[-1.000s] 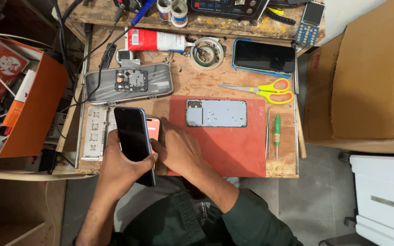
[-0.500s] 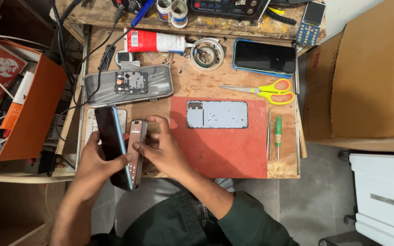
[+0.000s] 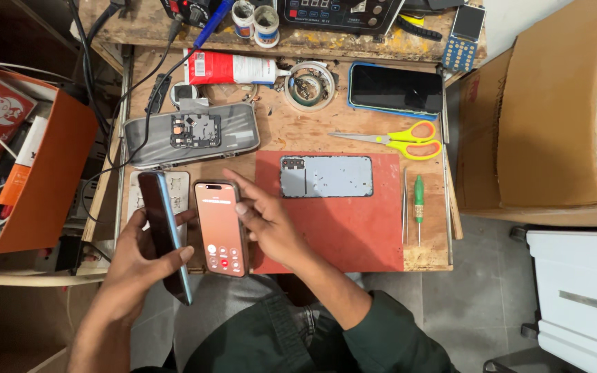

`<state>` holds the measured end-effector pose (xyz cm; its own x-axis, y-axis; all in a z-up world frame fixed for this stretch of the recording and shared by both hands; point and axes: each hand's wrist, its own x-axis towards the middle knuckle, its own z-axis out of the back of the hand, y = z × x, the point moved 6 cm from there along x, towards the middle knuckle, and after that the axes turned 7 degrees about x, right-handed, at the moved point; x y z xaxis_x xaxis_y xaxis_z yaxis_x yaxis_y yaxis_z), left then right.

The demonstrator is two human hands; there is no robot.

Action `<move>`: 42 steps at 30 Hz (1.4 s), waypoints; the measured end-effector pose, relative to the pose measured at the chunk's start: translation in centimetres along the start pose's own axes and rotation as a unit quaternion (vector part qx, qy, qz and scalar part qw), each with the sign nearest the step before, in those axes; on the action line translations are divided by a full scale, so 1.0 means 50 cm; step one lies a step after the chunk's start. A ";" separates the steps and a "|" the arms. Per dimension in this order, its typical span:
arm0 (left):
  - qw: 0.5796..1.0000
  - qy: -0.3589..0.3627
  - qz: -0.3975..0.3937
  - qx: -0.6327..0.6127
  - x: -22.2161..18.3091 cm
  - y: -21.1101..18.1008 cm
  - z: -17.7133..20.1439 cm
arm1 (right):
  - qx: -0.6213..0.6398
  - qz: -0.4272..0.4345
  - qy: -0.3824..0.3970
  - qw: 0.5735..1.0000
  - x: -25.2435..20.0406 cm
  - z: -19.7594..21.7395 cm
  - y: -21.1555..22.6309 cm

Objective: The person uses a green-handled screwdriver to unscrew and pry open a smartphone casing. They remove the back cover, separate the screen assembly, and handle internal components including the battery and logic board. The person also uses a SIM ejector tool to remove a SIM card from a second phone and places it on the workbench.

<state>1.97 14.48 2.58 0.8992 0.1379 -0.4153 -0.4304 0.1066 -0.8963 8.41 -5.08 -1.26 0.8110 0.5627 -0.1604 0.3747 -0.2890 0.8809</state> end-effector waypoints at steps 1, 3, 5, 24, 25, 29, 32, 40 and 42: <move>1.000 0.005 0.003 0.000 -0.002 -0.001 -0.006 | 0.012 0.016 0.004 1.000 -0.003 0.002 0.015; 0.999 0.013 -0.036 0.002 -0.009 -0.011 -0.021 | 0.006 0.027 -0.017 0.999 -0.010 0.018 0.043; 0.998 0.017 -0.057 -0.003 -0.014 -0.016 -0.035 | -0.029 0.014 -0.068 0.997 -0.020 0.059 0.073; 0.966 0.114 -0.134 -0.188 0.030 0.048 -0.162 | -0.055 0.258 -0.213 0.941 0.030 0.645 0.569; 0.969 0.116 -0.122 -0.182 0.037 0.054 -0.163 | -0.041 0.256 -0.214 0.942 0.046 0.669 0.578; 0.961 0.140 -0.156 -0.182 0.038 0.059 -0.159 | -0.027 0.279 -0.171 0.945 0.112 0.758 0.612; 0.961 0.141 -0.151 -0.184 0.032 0.067 -0.158 | 0.010 0.311 -0.224 0.923 0.181 0.823 0.628; 0.960 0.143 -0.144 -0.195 0.024 0.063 -0.159 | -0.008 0.244 -0.287 0.926 0.342 0.884 0.574; 0.958 0.142 -0.142 -0.204 0.020 0.065 -0.162 | -0.034 0.241 -0.266 0.933 0.369 0.884 0.567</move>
<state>2.12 6.98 -2.01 0.9857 -0.1187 -0.1199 -0.1507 -0.3006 -0.9418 53.84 -37.14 1.07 0.9928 -0.0891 0.0796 -0.1059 -0.3485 0.9313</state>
